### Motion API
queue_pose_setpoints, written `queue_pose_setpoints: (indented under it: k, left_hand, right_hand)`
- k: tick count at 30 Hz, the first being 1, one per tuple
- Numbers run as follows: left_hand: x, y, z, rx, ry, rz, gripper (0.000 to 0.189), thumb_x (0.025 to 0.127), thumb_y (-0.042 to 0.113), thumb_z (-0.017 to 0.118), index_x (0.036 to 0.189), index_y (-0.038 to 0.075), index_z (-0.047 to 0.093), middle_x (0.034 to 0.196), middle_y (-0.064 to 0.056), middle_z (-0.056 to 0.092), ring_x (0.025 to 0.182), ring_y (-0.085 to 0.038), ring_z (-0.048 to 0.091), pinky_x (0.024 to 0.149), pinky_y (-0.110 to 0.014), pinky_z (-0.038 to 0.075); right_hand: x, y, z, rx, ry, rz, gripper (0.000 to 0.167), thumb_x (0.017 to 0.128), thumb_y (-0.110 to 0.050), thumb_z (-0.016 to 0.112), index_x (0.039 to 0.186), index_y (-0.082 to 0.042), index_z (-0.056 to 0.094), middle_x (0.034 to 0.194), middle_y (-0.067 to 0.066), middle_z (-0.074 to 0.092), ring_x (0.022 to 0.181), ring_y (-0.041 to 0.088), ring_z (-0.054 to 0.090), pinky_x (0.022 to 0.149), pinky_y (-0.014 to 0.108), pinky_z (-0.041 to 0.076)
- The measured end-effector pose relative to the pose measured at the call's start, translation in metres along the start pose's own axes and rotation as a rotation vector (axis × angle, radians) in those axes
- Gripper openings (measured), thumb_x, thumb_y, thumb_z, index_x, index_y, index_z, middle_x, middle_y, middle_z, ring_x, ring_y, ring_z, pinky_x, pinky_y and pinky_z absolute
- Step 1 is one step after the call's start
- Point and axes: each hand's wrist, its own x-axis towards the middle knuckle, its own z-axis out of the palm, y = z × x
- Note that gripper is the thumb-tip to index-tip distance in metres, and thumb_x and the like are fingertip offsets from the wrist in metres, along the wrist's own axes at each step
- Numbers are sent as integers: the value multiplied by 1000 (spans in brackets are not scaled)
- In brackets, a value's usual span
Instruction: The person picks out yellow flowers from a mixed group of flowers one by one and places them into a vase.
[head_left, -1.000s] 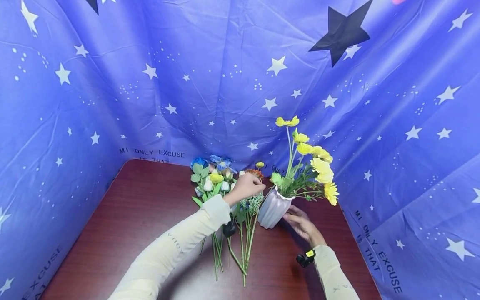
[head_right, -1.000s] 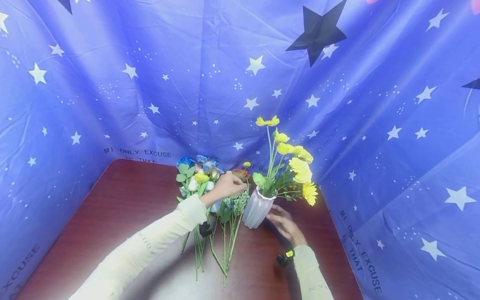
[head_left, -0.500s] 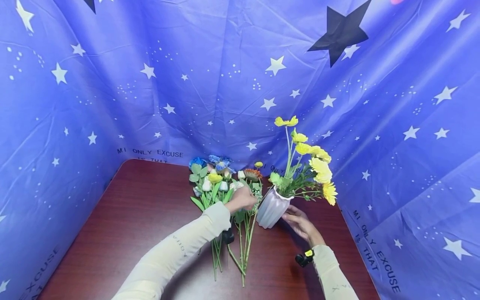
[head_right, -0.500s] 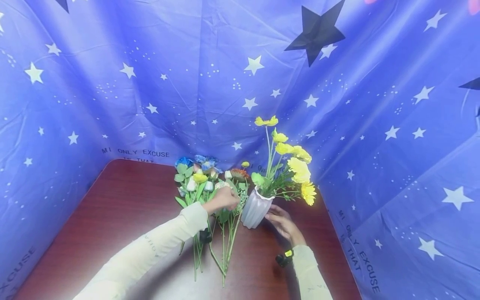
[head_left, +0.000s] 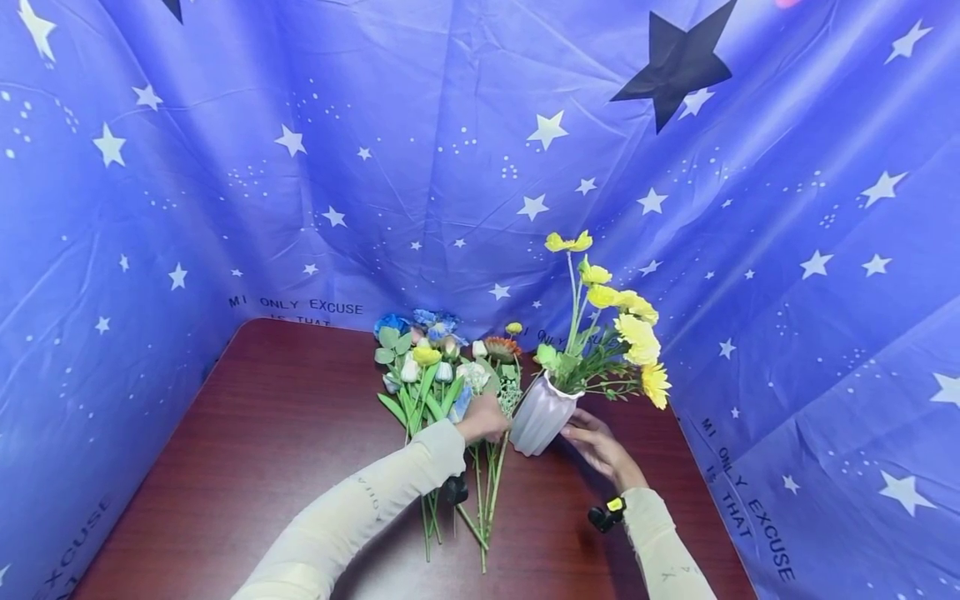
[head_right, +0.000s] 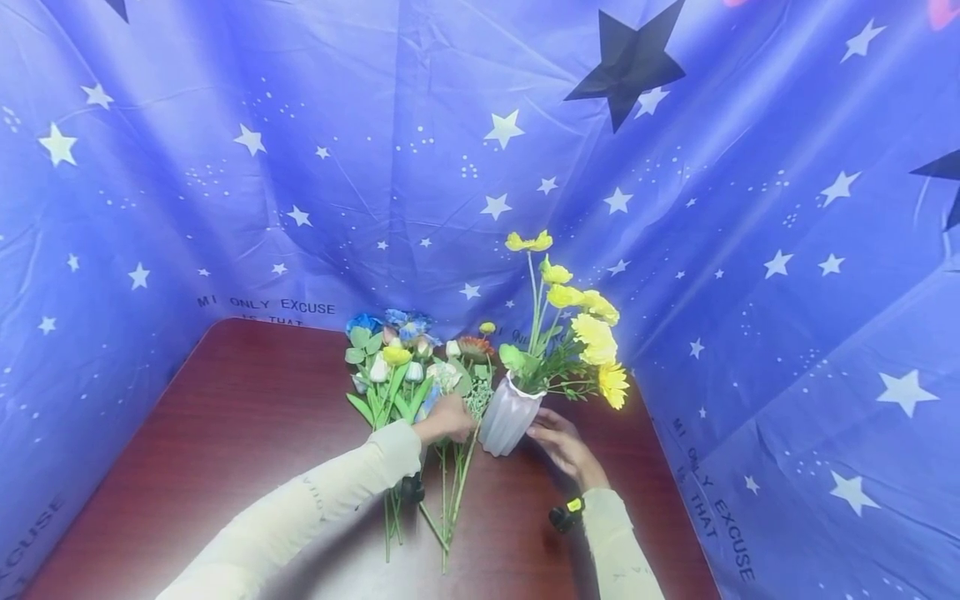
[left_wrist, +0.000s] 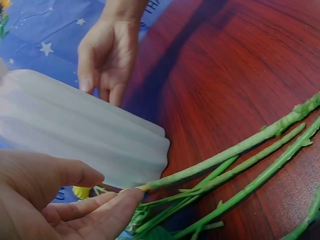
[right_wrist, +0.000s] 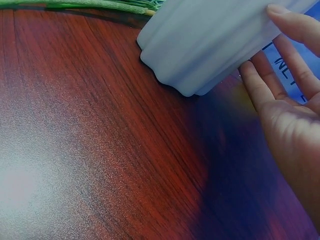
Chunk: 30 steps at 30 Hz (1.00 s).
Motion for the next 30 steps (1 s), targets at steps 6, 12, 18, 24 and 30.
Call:
queue_pose_setpoints:
  k: [6, 12, 18, 24, 30]
  left_hand:
    - [1, -2, 5, 39, 17, -15, 47, 86, 4, 71, 46, 13, 48, 55, -16, 67, 72, -38, 76, 42, -24, 46]
    - [3, -2, 10, 93, 38, -8, 45, 83, 4, 71, 49, 17, 44, 50, -7, 62, 66, -33, 75, 38, -21, 36]
    - [8, 7, 15, 234, 80, -84, 36, 83, 10, 76, 54, 14, 54, 49, -3, 60, 45, -17, 60, 39, -23, 40]
    - [13, 14, 21, 302, 106, -182, 34, 80, 11, 82, 59, 9, 56, 49, -4, 56, 49, -16, 67, 36, -21, 42]
    - [16, 13, 27, 307, 143, -190, 28, 77, 6, 82, 60, 6, 60, 51, -7, 63, 51, -18, 70, 33, -22, 45]
  right_hand:
    - [1, 2, -2, -20, -15, -14, 54, 96, 23, 33, 124, -13, 61, 119, 0, 69, 111, 11, 67, 103, 22, 55]
    - [0, 2, -3, -16, -15, -14, 53, 96, 23, 33, 124, -12, 61, 119, 1, 68, 110, 11, 67, 103, 22, 55]
    - [0, 0, -3, -17, -10, -6, 53, 96, 23, 33, 124, -12, 60, 119, 1, 68, 110, 11, 67, 104, 23, 55]
    - [-1, 0, -3, -20, 4, -3, 53, 96, 23, 33, 123, -13, 61, 118, 1, 69, 109, 11, 68, 104, 24, 55]
    - [0, 1, -3, -13, 15, 1, 52, 96, 23, 35, 122, -13, 62, 118, 1, 68, 109, 11, 68, 103, 23, 55]
